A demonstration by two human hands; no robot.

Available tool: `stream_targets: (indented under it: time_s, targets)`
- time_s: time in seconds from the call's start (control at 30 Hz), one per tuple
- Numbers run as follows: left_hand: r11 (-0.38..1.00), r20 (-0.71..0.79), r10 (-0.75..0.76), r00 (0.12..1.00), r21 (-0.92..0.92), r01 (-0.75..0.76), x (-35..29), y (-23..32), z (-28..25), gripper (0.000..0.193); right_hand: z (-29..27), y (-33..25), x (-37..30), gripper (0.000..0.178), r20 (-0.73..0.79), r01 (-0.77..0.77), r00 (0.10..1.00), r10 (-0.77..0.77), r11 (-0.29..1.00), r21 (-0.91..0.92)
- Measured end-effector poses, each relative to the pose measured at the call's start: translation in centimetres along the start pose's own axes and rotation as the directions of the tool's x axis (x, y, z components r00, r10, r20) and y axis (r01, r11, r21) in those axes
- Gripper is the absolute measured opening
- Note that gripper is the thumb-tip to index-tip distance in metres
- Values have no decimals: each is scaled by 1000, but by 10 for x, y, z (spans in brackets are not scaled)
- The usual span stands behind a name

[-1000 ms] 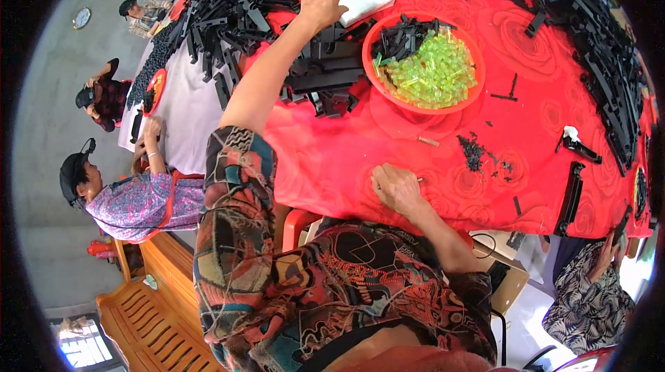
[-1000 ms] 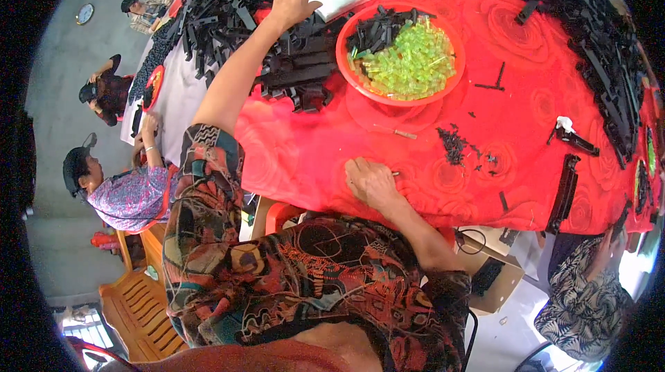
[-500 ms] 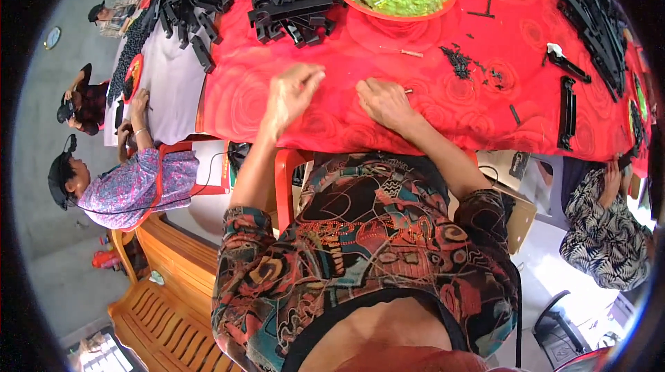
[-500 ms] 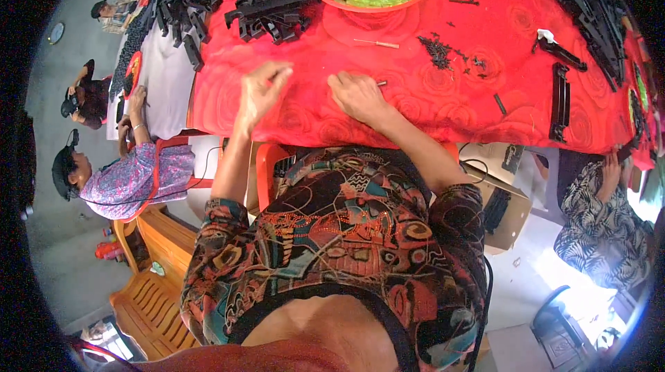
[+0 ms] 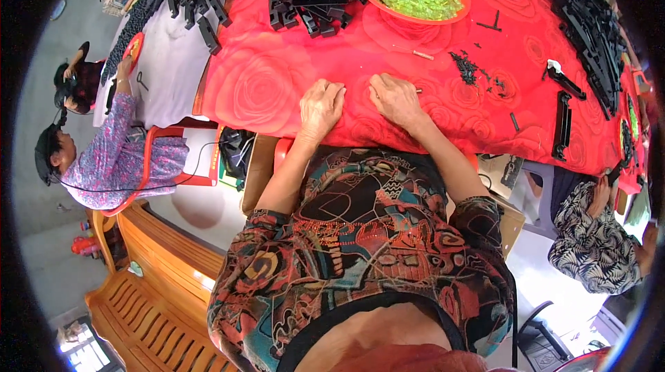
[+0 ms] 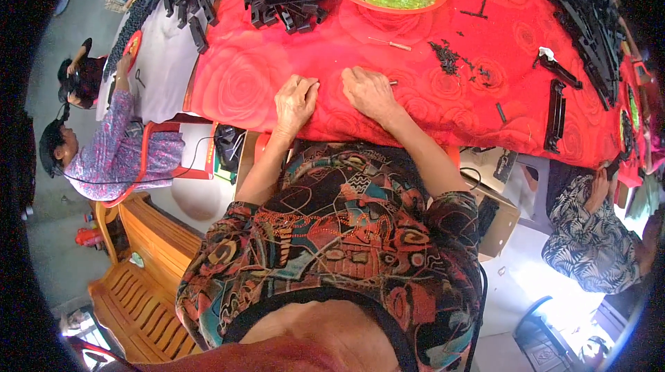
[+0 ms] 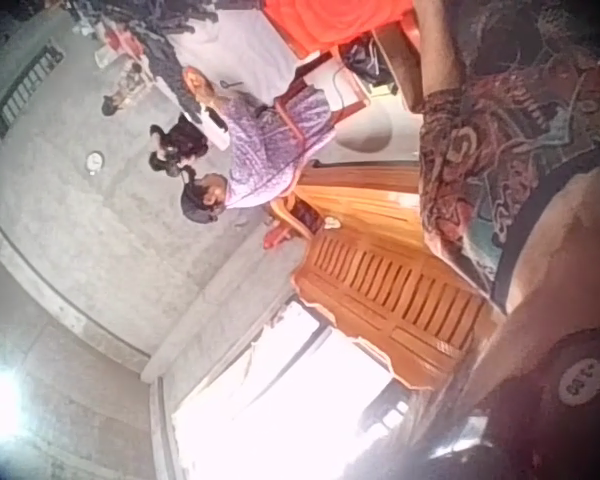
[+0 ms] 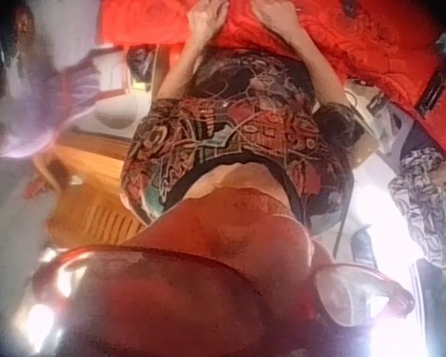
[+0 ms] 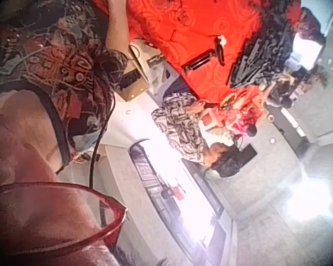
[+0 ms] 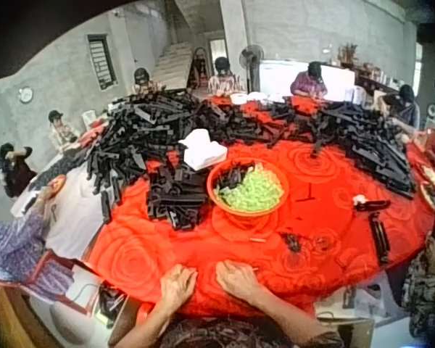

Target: The person assembles plastic components and springs by hand into toy gun parts at a table.

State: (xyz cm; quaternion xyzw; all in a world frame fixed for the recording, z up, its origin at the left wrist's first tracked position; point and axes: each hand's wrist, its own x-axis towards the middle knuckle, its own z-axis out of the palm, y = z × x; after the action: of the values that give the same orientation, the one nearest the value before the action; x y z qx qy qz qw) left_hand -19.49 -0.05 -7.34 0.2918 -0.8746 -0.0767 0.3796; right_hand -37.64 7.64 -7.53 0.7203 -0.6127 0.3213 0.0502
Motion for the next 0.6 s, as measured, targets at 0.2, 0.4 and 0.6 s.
stream_targets:
  time_s: [0.2, 0.4, 0.6]
  targets:
    - [1000, -44, 14, 999, -26, -16, -2, 0, 5, 8, 0, 3, 0, 15, -26, -13, 1000, 13, 1000, -23]
    - [998, -67, 1, 998, -57, -5, -7, -2, 6, 9, 4, 0, -3, 13, -71, -45, 997, 40, 997, -60]
    - [999, -45, -16, 999, -50, 14, -8, -1, 6, 10, 3, -1, -3, 13, -82, -57, 995, 53, 997, -46]
